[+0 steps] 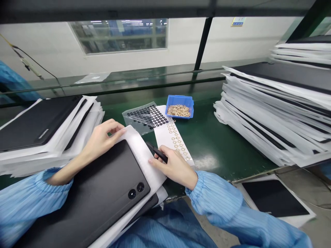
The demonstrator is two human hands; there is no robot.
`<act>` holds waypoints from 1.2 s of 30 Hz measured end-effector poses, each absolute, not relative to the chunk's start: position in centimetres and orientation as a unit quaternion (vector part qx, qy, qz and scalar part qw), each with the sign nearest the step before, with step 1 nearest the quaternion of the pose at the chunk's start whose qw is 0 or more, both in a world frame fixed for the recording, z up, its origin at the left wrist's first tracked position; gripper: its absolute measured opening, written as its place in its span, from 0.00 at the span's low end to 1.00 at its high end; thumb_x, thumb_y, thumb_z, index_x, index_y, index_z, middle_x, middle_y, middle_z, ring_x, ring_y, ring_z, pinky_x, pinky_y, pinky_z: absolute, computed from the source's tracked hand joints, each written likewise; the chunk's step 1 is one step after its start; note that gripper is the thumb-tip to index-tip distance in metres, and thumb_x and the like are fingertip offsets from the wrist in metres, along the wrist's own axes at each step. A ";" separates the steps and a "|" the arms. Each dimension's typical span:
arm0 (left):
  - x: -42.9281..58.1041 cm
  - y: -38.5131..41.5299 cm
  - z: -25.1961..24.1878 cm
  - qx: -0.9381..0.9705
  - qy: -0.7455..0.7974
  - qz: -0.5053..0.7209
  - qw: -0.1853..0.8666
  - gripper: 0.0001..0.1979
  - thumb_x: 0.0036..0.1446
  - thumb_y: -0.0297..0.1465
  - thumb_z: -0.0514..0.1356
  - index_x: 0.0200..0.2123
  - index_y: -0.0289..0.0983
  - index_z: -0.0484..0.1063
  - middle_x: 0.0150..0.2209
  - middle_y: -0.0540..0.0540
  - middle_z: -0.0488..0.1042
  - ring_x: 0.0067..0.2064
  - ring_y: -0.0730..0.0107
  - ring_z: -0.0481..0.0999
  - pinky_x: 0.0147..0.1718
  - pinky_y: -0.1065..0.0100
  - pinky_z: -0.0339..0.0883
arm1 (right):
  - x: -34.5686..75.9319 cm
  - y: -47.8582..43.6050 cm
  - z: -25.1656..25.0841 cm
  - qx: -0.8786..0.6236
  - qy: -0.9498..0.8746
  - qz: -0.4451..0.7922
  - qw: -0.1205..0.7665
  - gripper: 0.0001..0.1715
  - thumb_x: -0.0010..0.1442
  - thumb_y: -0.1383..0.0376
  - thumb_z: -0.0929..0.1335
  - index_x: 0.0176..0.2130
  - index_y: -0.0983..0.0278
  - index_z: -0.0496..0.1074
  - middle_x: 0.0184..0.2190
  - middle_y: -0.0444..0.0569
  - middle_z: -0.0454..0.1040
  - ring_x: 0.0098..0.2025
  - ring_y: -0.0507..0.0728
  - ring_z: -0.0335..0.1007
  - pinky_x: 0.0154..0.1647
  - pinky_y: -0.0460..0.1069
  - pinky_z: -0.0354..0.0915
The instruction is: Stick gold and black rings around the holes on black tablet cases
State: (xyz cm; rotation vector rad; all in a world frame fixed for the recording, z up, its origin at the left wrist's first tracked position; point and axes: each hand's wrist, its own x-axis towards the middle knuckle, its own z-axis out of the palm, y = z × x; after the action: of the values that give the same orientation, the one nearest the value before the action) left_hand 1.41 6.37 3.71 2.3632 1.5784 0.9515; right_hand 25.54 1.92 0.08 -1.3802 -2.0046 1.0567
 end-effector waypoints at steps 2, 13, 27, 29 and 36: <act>1.2 6.2 4.3 0.781 0.524 0.332 0.074 0.11 0.58 0.37 0.53 0.29 0.37 0.68 0.28 0.49 0.66 0.31 0.68 0.66 0.31 0.68 0.60 | 25.6 2.3 0.1 -0.492 -0.740 0.385 0.250 0.14 0.58 0.56 0.66 0.31 0.64 0.66 0.26 0.42 0.66 0.30 0.53 0.62 0.31 0.47 0.56; 0.8 5.7 5.3 0.775 0.553 0.265 0.156 0.11 0.62 0.39 0.46 0.30 0.40 0.58 0.26 0.52 0.65 0.28 0.68 0.66 0.29 0.68 0.60 | 23.2 0.6 2.7 -0.426 -0.631 0.621 0.186 0.20 0.49 0.52 0.72 0.33 0.65 0.72 0.32 0.46 0.75 0.36 0.58 0.70 0.33 0.47 0.65; -9.8 0.5 12.9 0.660 0.683 0.304 0.074 0.23 0.63 0.47 0.44 0.34 0.36 0.68 0.33 0.49 0.71 0.36 0.64 0.72 0.34 0.68 0.66 | 22.0 3.8 5.8 -0.407 -0.593 0.636 0.279 0.27 0.50 0.42 0.67 0.38 0.61 0.70 0.26 0.48 0.73 0.15 0.46 0.40 0.15 0.47 0.41; -12.9 2.4 15.2 0.596 0.730 0.335 0.018 0.22 0.65 0.44 0.45 0.38 0.33 0.69 0.36 0.48 0.72 0.39 0.62 0.73 0.37 0.65 0.67 | 22.1 4.0 5.9 -0.387 -0.598 0.645 0.277 0.28 0.52 0.43 0.66 0.39 0.63 0.69 0.25 0.46 0.72 0.16 0.45 0.34 0.17 0.47 0.36; -19.6 9.5 14.2 0.476 0.829 0.293 -0.010 0.15 0.62 0.36 0.57 0.49 0.34 0.67 0.47 0.43 0.70 0.44 0.61 0.73 0.41 0.58 0.70 | 21.7 4.0 5.4 -0.385 -0.602 0.660 0.234 0.22 0.56 0.49 0.66 0.30 0.65 0.64 0.22 0.41 0.69 0.15 0.42 0.33 0.19 0.47 0.33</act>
State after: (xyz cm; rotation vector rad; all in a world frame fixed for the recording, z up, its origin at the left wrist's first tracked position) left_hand -19.60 9.47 14.21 1.5054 2.6224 0.9256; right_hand 21.69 4.01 5.38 -1.0558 -1.6529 1.8111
